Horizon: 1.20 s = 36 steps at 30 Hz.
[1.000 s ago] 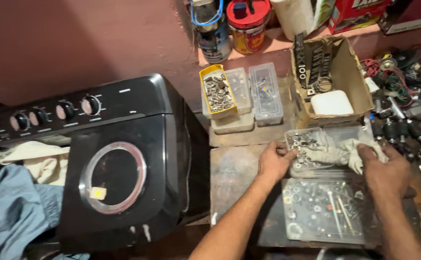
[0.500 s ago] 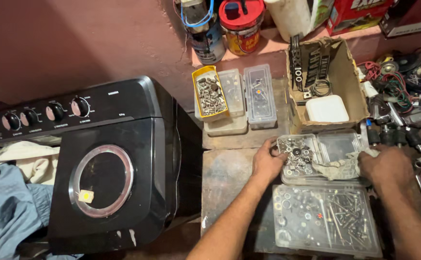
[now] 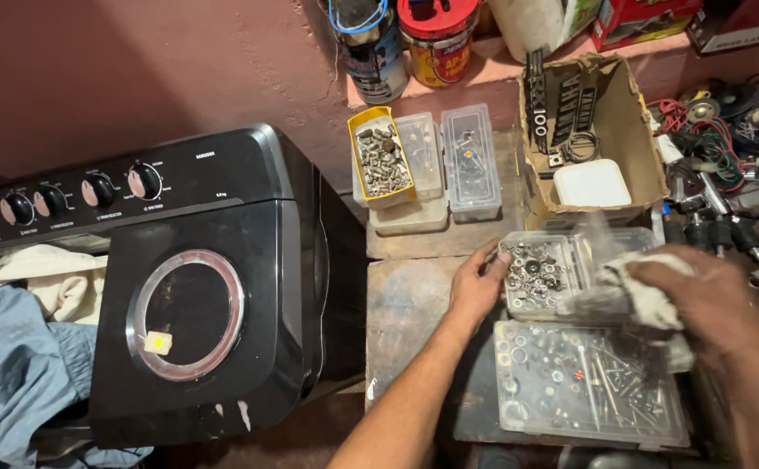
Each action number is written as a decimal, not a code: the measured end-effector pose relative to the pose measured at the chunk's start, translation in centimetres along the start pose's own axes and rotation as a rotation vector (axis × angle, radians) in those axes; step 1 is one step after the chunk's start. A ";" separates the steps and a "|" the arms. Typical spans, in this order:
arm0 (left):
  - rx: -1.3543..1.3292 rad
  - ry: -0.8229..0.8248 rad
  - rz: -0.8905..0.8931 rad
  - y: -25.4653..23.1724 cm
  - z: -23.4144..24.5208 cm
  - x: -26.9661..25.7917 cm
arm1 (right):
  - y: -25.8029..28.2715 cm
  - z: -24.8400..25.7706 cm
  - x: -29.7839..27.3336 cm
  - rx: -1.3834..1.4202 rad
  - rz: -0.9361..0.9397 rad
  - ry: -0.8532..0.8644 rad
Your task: The person sorts various metal washers, screws, and bolts from a cloth and small containers into different plastic storage bins by hand.
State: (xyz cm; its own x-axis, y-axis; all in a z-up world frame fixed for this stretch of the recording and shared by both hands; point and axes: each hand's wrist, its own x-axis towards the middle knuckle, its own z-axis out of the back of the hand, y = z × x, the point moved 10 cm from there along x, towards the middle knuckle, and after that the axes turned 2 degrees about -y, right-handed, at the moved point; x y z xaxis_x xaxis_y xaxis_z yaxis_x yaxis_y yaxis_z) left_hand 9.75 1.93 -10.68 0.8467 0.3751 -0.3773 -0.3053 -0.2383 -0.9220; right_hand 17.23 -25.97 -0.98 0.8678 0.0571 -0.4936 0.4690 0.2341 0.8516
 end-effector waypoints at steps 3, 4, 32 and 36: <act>-0.263 0.071 0.173 2.3 -0.6 0.3 | -2.8 -5.6 -1.5 0.127 -0.129 0.219; -0.267 0.065 0.170 2.5 -0.6 0.5 | -3.1 -7.1 -2.1 0.154 -0.108 0.289; -0.181 -0.002 0.061 1.8 0.5 -0.7 | -0.7 -3.1 1.1 -0.552 0.542 -0.434; -0.213 0.104 0.043 0.0 2.1 -0.9 | 0.3 -0.9 1.9 -0.284 0.280 -0.380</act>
State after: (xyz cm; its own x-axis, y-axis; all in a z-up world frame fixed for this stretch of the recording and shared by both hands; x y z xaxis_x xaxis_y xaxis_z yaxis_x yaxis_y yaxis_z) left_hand 8.04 3.49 -10.52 0.8786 0.2688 -0.3947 -0.2527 -0.4395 -0.8620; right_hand 18.86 -24.92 -1.76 0.9759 -0.1873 -0.1120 0.1947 0.5159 0.8342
